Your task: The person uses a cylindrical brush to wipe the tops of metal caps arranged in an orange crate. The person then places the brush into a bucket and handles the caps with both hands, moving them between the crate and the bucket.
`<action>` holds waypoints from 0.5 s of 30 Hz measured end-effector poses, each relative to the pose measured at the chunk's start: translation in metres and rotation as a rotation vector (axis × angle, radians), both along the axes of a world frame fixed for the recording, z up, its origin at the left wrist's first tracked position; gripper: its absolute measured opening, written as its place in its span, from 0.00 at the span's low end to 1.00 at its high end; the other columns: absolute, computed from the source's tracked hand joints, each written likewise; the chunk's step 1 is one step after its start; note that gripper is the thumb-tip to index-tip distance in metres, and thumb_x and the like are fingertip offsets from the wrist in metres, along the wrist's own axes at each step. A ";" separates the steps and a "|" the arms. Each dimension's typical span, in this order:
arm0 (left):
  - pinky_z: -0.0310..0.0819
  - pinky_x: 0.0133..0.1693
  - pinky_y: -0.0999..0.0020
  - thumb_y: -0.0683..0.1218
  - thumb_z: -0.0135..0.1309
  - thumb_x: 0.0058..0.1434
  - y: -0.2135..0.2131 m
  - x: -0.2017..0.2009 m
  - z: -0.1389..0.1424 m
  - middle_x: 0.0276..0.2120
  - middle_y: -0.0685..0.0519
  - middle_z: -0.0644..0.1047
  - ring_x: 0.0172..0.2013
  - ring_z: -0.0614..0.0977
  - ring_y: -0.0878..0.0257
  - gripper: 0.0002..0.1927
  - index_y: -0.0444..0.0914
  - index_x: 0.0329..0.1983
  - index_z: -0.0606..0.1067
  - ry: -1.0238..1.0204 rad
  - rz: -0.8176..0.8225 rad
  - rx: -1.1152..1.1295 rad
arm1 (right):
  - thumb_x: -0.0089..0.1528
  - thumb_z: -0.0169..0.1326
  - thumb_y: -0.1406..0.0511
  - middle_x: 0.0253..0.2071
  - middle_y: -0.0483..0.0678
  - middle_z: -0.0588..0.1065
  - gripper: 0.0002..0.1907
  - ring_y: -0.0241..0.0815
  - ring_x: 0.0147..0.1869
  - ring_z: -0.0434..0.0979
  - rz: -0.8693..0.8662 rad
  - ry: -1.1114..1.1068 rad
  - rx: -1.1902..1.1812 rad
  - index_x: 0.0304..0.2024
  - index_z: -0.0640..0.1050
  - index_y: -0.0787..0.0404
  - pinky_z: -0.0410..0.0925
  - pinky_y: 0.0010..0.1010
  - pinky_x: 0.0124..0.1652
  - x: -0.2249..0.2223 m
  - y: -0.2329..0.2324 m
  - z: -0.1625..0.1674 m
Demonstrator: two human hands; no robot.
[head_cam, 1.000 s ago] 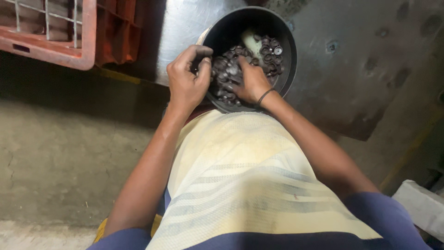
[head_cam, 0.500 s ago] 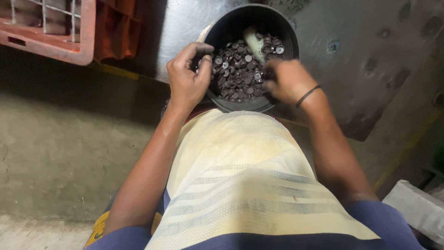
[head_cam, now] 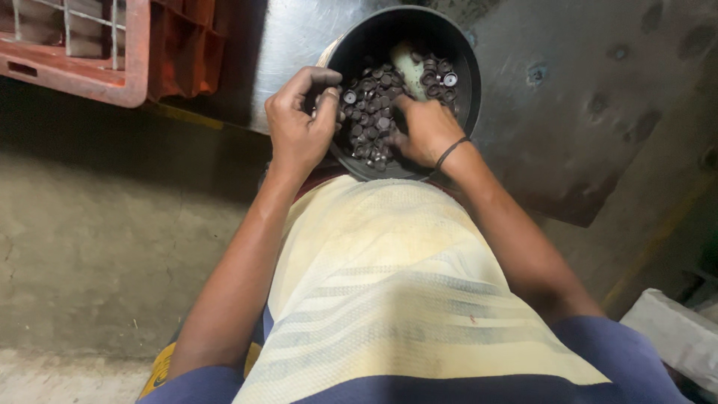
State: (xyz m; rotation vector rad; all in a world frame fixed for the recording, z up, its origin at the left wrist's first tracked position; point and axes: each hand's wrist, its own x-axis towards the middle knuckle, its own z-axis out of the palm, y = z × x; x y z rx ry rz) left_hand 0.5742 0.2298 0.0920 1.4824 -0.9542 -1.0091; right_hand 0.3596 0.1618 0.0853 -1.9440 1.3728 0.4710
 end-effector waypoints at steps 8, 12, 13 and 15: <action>0.77 0.30 0.75 0.34 0.53 0.66 0.000 0.002 -0.004 0.30 0.53 0.81 0.28 0.81 0.73 0.07 0.31 0.44 0.79 -0.085 -0.025 -0.083 | 0.59 0.63 0.63 0.42 0.61 0.80 0.14 0.61 0.44 0.81 0.078 -0.307 -0.322 0.47 0.83 0.58 0.73 0.48 0.45 0.037 -0.005 -0.035; 0.76 0.29 0.75 0.35 0.53 0.66 -0.001 0.001 -0.001 0.30 0.53 0.81 0.28 0.81 0.73 0.06 0.30 0.43 0.79 -0.019 -0.009 -0.052 | 0.59 0.64 0.63 0.40 0.58 0.80 0.10 0.61 0.42 0.81 0.095 -0.261 -0.372 0.41 0.83 0.60 0.72 0.50 0.41 0.041 -0.007 -0.042; 0.76 0.30 0.75 0.35 0.53 0.66 -0.002 0.001 0.000 0.29 0.53 0.81 0.28 0.81 0.72 0.06 0.30 0.44 0.79 -0.034 -0.007 -0.060 | 0.56 0.65 0.63 0.39 0.59 0.80 0.13 0.61 0.41 0.80 0.079 -0.327 -0.415 0.41 0.83 0.62 0.72 0.49 0.41 0.040 -0.009 -0.037; 0.75 0.30 0.75 0.35 0.53 0.66 -0.003 0.000 0.002 0.28 0.53 0.80 0.27 0.81 0.72 0.06 0.30 0.43 0.79 -0.038 0.006 -0.060 | 0.51 0.66 0.64 0.39 0.60 0.79 0.18 0.62 0.40 0.80 0.055 -0.462 -0.505 0.42 0.82 0.65 0.73 0.48 0.40 0.036 -0.013 -0.020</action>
